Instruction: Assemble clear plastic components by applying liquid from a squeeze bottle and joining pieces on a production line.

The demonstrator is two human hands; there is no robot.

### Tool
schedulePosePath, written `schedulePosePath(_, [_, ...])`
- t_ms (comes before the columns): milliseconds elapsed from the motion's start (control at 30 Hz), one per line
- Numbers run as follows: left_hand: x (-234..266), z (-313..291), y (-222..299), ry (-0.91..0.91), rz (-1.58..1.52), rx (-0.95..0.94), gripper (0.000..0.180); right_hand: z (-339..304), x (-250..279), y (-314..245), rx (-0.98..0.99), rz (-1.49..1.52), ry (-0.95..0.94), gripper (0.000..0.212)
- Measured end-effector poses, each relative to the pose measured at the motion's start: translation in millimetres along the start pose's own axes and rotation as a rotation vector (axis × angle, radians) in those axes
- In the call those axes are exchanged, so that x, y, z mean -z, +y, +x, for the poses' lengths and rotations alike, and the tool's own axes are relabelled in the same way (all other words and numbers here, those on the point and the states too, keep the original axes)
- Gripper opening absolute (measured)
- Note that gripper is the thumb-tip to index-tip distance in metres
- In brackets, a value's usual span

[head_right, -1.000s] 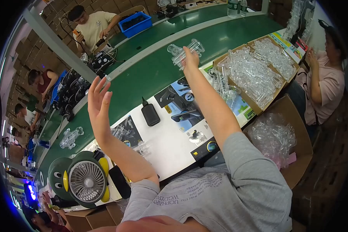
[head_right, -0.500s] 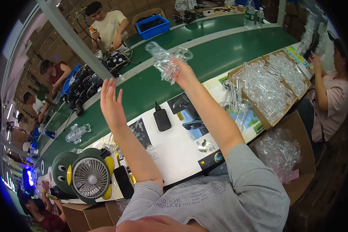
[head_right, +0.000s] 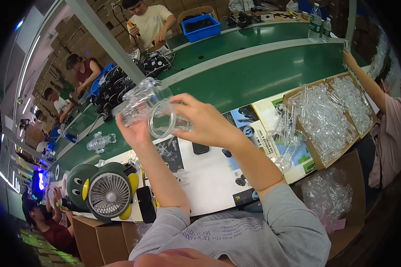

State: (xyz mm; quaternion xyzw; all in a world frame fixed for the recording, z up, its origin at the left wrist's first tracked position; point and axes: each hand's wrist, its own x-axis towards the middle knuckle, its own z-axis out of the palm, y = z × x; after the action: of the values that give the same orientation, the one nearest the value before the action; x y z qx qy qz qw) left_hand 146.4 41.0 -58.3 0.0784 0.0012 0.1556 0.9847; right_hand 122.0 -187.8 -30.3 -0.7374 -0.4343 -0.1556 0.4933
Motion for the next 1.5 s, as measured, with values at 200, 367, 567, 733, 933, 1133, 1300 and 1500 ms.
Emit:
schedulePosePath(200, [-10, -18, 25, -0.037, 0.069, -0.371, 0.043, -7, 38, -17, -0.320, 0.132, -0.043, 0.059])
schedulePosePath(367, [-24, -38, 10, -0.361, 0.013, -0.313, 0.051, -12, 30, -7, -0.293, 0.057, -0.077, 0.062])
schedulePosePath(567, [-45, -57, -5, -0.556, -0.243, -0.310, 0.051, -17, 34, -11, -0.289, 0.007, -0.334, 0.062])
schedulePosePath(733, [-45, -54, 2, -0.722, -0.193, -0.312, 0.055, -18, 25, -11, -0.240, 0.033, -0.393, 0.059])
schedulePosePath(933, [-42, -55, 4, -0.822, -0.174, -0.295, 0.060, -18, 26, -21, -0.222, -0.050, -0.428, 0.061])
schedulePosePath(1133, [-43, -56, 6, -0.846, -0.220, -0.269, 0.061, -18, 25, -22, -0.214, -0.035, -0.425, 0.063])
schedulePosePath(1300, [-40, -56, 13, -0.876, -0.206, -0.260, 0.063, -17, 23, -22, -0.184, -0.024, -0.437, 0.063])
schedulePosePath(1500, [-42, -61, 14, -0.930, -0.185, -0.251, 0.061, -18, 22, -23, -0.131, -0.007, -0.431, 0.063])
